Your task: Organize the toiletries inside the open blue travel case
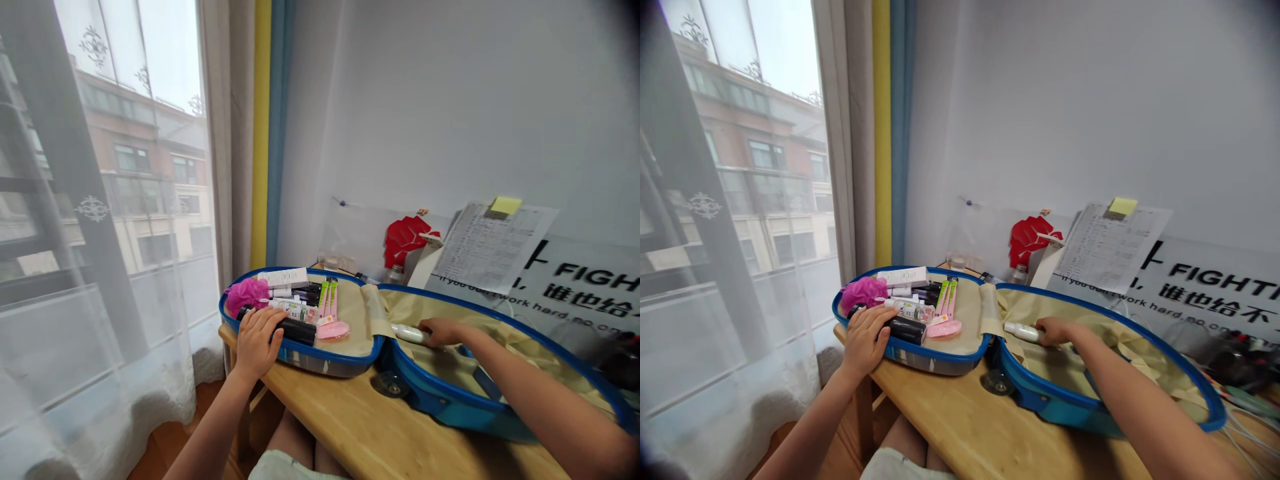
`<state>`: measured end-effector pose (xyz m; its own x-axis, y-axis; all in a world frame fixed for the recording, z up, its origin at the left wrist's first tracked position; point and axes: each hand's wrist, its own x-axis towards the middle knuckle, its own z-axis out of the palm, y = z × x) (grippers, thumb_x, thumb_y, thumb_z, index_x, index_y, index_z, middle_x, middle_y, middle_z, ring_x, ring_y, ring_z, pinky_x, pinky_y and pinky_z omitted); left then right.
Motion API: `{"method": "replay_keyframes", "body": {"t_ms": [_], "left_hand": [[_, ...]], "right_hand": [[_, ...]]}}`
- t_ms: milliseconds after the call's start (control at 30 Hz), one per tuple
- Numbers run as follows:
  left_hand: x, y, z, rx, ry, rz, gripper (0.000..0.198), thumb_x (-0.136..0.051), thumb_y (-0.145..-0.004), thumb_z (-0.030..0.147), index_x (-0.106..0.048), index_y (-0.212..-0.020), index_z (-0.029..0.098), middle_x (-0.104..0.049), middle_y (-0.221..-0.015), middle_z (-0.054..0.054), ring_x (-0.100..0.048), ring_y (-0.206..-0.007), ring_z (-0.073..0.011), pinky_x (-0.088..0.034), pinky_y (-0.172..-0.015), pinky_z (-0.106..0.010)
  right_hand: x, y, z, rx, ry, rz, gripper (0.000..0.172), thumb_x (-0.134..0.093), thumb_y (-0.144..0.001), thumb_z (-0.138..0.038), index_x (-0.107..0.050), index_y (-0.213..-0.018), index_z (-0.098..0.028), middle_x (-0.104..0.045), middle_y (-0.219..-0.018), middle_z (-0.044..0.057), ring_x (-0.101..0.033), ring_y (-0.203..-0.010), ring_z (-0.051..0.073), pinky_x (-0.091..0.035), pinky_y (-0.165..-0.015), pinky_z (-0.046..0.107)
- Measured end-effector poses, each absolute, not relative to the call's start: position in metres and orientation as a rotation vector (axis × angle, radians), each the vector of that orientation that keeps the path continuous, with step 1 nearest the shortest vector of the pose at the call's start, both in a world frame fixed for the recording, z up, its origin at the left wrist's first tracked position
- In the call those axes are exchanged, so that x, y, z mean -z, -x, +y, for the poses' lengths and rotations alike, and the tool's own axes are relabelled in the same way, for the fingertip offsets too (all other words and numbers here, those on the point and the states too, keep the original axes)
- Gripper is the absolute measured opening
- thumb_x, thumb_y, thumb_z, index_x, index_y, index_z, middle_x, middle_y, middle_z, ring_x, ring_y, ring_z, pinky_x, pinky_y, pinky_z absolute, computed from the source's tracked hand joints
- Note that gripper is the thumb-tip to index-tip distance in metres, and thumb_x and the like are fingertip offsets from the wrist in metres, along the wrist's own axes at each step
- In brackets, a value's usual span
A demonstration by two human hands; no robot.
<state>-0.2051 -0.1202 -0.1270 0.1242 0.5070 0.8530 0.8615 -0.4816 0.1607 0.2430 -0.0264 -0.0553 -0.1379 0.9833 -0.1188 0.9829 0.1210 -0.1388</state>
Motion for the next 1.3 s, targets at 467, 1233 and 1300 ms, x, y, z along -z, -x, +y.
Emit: {"method": "replay_keyframes", "body": {"t_ms": [467,1233,1300], "left_hand": [[0.129,0.205,-0.119,1.321,2.017,-1.324,0.035,-0.034,-0.094,0.032,-0.063,-0.113,0.023,-0.067,-0.113,-0.004,-0.056,-0.110,-0.0221,-0.030,-0.101,-0.041],[0.127,0.204,-0.121,1.339,2.009,-1.317,0.035,-0.033,-0.095,0.033,-0.063,-0.111,0.023,-0.067,-0.111,-0.005,-0.056,-0.108,-0.0226,-0.030,-0.098,-0.041],[0.127,0.204,-0.121,1.337,2.015,-1.320,0.035,-0.033,-0.095,0.033,-0.062,-0.111,0.023,-0.067,-0.111,-0.005,-0.056,-0.109,-0.0227,-0.030,-0.098,-0.041]], "right_hand": [[-0.009,-0.134,-0.064,-0.478,1.471,-2.093,0.050,-0.042,-0.082,-0.048,-0.052,-0.122,-0.019,-0.063,-0.086,0.004,-0.056,-0.063,0.014,-0.049,-0.060,0.027],[0.036,0.019,-0.059,-0.523,1.003,-2.554,0.027,-0.051,-0.080,-0.018,-0.072,-0.097,-0.021,-0.067,-0.116,0.004,-0.059,-0.111,0.017,-0.042,-0.100,0.032],[0.030,0.010,-0.056,-0.523,1.013,-2.533,0.027,-0.051,-0.080,-0.018,-0.072,-0.095,-0.022,-0.068,-0.114,0.002,-0.061,-0.107,0.016,-0.044,-0.097,0.030]]}}
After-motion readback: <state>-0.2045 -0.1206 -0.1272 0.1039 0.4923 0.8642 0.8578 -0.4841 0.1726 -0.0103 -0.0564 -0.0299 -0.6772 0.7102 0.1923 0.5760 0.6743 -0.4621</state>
